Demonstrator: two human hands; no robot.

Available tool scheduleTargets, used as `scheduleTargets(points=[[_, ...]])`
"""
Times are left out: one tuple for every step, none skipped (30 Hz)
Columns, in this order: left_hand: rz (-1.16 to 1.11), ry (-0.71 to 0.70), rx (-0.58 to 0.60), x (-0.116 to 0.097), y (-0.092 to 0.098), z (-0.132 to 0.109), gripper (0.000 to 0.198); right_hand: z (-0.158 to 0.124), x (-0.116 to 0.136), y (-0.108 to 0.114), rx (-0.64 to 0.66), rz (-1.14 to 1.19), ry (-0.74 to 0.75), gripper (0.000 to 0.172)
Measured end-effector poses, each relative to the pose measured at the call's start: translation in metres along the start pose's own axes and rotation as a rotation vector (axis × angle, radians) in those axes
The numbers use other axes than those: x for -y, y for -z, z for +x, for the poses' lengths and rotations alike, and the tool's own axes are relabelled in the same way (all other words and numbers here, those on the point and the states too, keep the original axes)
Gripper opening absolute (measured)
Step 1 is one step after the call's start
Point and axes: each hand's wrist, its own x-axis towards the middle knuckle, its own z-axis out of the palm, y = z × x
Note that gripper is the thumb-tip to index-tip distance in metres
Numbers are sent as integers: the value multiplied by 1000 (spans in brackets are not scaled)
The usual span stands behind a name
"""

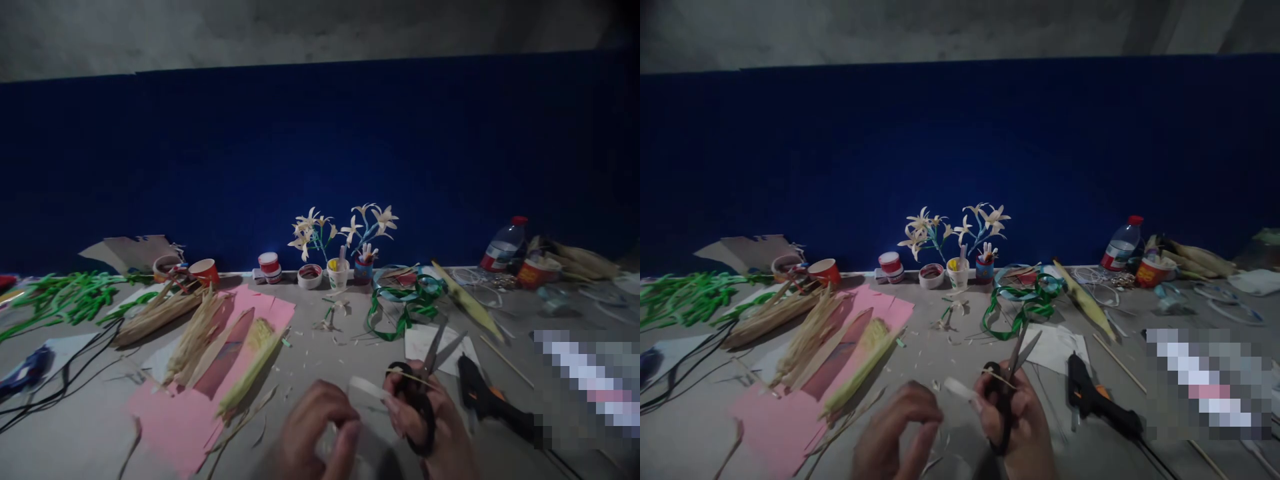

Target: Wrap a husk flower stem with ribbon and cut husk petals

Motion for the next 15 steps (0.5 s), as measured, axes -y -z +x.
scheduleTargets(points=[[-52,62,25,4,-5,-6,9,-2,0,-2,-8,1,-9,14],[-103,135,32,7,-9,-11,11,-4,-1,-4,-14,5,-21,13],[-149,203,21,9,-14,-14,15,-5,-2,-7,-19,12,-35,13],[-190,261,-5,11,-18,-16,19,-6,-4,-10,-25,20,-54,16],[-225,308,-37,12,-21,-17,21,-6,-6,-13,-30,30,-78,20],[-251,344,-70,13,-23,-17,22,-5,-9,-16,-35,41,-104,25],[-266,375,-99,13,-25,-16,23,-5,-11,-18,-41,51,-128,30],[-273,407,-118,12,-26,-15,24,-5,-12,-19,-47,57,-148,33],[-279,443,-128,12,-26,-15,26,-5,-14,-19,-49,62,-167,35],[-288,479,-129,11,-26,-14,28,-7,-15,-18,-51,67,-185,36],[-299,511,-122,10,-25,-13,29,-9,-17,-15,-52,75,-202,38],[-308,535,-109,9,-23,-12,30,-11,-20,-12,-52,84,-219,40],[-311,551,-93,8,-21,-10,30,-15,-23,-8,-62,93,-229,43],[-308,554,-78,8,-18,-8,30,-19,-27,-5,-72,101,-243,44],[-297,547,-65,7,-16,-6,29,-23,-32,0,-75,99,-258,44]])
